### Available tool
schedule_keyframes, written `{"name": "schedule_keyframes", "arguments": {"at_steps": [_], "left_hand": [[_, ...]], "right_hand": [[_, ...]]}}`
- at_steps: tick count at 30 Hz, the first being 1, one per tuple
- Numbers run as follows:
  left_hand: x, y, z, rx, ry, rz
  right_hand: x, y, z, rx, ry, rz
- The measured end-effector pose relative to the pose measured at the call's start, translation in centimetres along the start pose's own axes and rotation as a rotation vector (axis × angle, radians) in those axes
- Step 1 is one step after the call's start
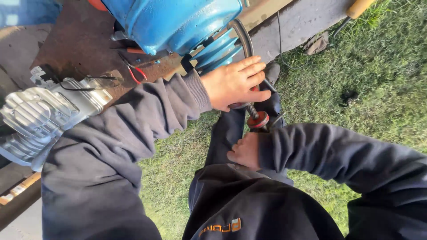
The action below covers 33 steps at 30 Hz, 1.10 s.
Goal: Using a gear puller and a hammer to remove a pulley from a blue electric motor.
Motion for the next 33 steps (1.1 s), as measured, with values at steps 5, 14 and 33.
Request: {"name": "schedule_keyframes", "arguments": {"at_steps": [5,14,33], "left_hand": [[-0.8,0.4,-1.7,-0.235,0.114,0.113],[-0.1,0.8,-1.7,-0.327,-0.135,0.282],[1.1,1.9,-3.0,-0.473,-0.026,0.357]], "right_hand": [[0.0,-0.9,1.0,0.382,0.104,-0.027],[-0.1,-1.7,3.3,0.648,0.038,-0.114],[-2.2,-0.7,4.8,0.780,-0.279,0.137]]}}
Point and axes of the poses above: each hand's wrist, its own x-axis towards the middle knuckle, its own z-axis out of the back of the hand, y = z × x, the point moved 8 cm from there along x, towards the middle knuckle, and after that the axes turned 15 degrees about -y, right-handed, at the moved point
